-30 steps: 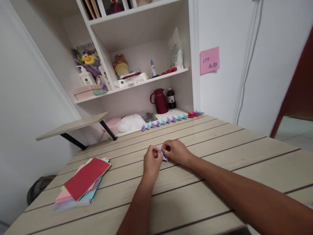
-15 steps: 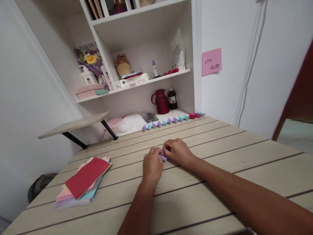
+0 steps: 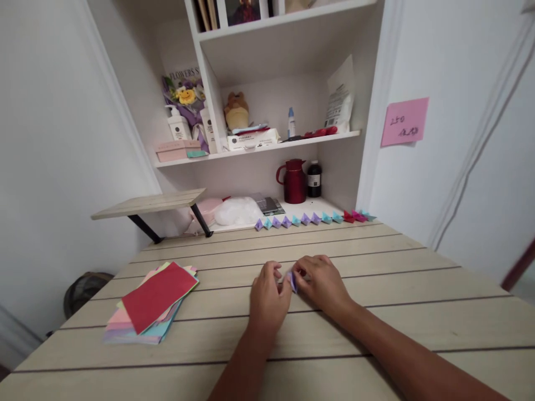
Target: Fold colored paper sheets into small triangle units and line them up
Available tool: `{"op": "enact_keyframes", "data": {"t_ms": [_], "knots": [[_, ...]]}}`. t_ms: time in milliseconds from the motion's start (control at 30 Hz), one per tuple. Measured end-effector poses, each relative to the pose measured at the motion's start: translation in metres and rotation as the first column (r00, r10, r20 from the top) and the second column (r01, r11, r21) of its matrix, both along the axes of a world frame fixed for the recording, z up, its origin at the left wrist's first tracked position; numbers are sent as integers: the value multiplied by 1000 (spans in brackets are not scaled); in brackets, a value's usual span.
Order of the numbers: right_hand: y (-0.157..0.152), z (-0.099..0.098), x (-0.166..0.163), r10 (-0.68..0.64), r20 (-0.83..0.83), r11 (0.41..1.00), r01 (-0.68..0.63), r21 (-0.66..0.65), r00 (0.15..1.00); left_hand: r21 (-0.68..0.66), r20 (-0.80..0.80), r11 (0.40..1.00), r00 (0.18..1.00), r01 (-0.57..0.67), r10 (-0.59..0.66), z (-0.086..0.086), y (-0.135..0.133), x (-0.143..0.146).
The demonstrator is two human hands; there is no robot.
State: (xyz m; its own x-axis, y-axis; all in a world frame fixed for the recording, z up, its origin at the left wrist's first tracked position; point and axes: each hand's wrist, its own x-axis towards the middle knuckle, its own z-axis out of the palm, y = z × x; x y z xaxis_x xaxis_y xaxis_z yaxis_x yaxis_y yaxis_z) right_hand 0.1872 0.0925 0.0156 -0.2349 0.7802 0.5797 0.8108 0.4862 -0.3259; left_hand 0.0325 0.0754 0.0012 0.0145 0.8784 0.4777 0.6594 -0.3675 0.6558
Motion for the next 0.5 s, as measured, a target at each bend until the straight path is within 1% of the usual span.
{"op": "enact_keyframes", "data": {"t_ms": [133, 233, 300, 367, 433, 500], "knots": [[6, -4, -5, 59, 6, 998, -59, -22, 998, -114, 47, 993, 999, 17, -12, -8, 13, -2], [13, -6, -4, 108, 4, 994, -108, 0, 994, -180, 102, 978, 991, 101, -84, -8, 26, -2], [17, -7, 0, 131, -21, 991, -130, 26, 991, -192, 177, 970, 977, 150, -117, -7, 32, -2], [19, -9, 4, 139, -72, 989, -135, 57, 988, -201, 243, 967, 964, 159, -108, -5, 35, -2], [19, -10, 9, 140, -123, 988, -131, 79, 982, -203, 250, 969, 964, 142, -89, -4, 35, -1], [19, -11, 12, 144, -145, 988, -133, 81, 979, -170, 222, 974, 969, 150, -110, -3, 33, 0]]}}
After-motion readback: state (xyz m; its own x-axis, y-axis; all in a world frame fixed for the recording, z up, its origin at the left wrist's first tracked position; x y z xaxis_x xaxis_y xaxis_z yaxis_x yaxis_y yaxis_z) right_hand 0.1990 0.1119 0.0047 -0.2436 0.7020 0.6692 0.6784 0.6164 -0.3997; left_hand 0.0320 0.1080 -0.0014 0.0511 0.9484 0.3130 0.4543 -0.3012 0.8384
